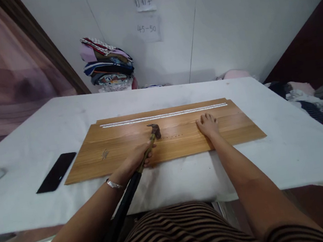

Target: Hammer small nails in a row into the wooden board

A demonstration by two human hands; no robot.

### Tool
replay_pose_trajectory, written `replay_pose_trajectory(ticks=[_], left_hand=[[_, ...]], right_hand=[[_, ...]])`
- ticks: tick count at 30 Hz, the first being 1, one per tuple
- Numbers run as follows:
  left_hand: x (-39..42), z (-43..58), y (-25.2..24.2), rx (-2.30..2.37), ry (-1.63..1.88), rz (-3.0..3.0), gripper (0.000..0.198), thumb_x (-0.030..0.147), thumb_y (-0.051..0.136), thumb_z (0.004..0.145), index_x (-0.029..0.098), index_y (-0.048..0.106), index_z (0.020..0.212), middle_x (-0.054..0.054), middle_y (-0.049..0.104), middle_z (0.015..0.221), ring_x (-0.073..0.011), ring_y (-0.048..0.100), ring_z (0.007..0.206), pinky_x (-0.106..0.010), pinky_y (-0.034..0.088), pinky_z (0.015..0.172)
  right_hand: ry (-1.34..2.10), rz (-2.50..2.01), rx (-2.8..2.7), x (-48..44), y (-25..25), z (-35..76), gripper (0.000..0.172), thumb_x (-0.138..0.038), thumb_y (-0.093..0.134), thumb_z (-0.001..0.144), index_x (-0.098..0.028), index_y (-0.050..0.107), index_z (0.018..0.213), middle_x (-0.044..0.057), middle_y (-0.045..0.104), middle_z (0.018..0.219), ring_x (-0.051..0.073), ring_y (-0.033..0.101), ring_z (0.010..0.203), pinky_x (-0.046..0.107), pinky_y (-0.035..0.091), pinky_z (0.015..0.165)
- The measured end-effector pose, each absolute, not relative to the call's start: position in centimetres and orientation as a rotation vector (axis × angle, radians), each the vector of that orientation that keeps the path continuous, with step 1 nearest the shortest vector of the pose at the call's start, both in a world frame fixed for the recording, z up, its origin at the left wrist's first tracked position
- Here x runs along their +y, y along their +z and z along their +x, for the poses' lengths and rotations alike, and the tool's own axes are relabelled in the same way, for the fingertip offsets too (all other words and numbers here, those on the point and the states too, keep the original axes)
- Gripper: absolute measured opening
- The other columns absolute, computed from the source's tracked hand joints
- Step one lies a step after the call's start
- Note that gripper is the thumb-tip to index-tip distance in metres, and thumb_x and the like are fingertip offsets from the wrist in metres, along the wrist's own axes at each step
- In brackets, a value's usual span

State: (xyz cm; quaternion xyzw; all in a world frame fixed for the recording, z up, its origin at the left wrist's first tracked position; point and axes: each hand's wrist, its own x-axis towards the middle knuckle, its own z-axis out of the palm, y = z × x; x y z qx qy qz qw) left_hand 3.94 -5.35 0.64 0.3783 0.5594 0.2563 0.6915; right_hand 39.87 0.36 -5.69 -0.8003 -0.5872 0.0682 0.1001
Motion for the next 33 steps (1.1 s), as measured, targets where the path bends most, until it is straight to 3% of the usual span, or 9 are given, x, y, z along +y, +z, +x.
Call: replay_pose_trajectory(ticks=[21,33], left_hand=[[-5.4,4.5,1.5,1.257,0.572,0.855,0.04,0.057,0.062,0.099,0.019,0.062,0.112,0.008,0.048,0.061,-0.0079,0.034,0.039,-0.021,0.023,0.038],[-5.3,4.0,0.4,1.23,0.58,0.941,0.053,0.068,0.063,0.093,0.019,0.059,0.113,0.01,0.046,0.061,-0.0079,0.031,0.04,-0.021,0.022,0.038]], right_hand=[[0.157,-2.298,-1.727,0.4,-6.0,40.2,0.042,-0.033,0.039,0.108,-0.018,0.074,0.126,0.02,0.063,0.156,0.033,0.049,0.148,0.053,0.033,0.122],[0.129,-2.27,-1.714,0.4,-6.2,40.1,0.039,-0.032,0.043,0.108,-0.017,0.075,0.123,0.021,0.064,0.156,0.035,0.051,0.147,0.054,0.033,0.121]])
